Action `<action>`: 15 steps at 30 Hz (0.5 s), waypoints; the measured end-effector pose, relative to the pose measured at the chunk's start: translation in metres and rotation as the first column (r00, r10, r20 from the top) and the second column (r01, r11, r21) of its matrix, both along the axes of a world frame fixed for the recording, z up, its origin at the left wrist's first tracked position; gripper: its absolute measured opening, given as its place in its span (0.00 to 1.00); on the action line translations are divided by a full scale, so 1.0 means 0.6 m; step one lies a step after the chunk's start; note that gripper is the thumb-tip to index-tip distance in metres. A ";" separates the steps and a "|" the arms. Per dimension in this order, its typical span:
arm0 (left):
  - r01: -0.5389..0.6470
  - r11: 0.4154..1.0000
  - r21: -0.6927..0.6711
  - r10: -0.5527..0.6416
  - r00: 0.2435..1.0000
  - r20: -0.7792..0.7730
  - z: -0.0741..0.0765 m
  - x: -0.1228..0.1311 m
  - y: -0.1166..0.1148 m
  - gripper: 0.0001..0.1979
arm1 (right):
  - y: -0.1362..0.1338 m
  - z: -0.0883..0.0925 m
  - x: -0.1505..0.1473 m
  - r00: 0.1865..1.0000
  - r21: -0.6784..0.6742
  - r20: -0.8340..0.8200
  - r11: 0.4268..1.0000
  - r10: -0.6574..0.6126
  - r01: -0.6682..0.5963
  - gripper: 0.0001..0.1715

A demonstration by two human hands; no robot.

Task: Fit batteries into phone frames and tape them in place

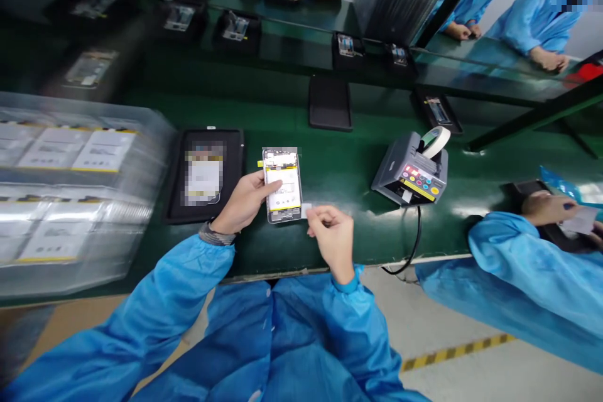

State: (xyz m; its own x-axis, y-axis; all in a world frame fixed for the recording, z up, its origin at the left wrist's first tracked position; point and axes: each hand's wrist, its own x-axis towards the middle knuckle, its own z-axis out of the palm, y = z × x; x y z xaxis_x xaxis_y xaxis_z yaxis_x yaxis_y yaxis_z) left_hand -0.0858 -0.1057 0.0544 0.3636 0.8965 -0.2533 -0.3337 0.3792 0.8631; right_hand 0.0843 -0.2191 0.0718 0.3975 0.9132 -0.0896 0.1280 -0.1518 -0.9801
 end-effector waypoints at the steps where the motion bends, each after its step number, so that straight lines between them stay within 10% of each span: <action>1: -0.001 1.000 0.007 0.001 1.000 -0.003 -0.002 0.001 0.000 0.28 | 0.005 -0.003 -0.018 1.000 0.015 -0.002 1.000 0.009 -0.009 0.20; 15: -0.006 0.999 0.042 0.006 1.000 0.001 -0.004 -0.001 0.000 0.28 | 0.026 -0.017 -0.041 0.996 0.041 0.085 0.999 0.000 -0.003 0.20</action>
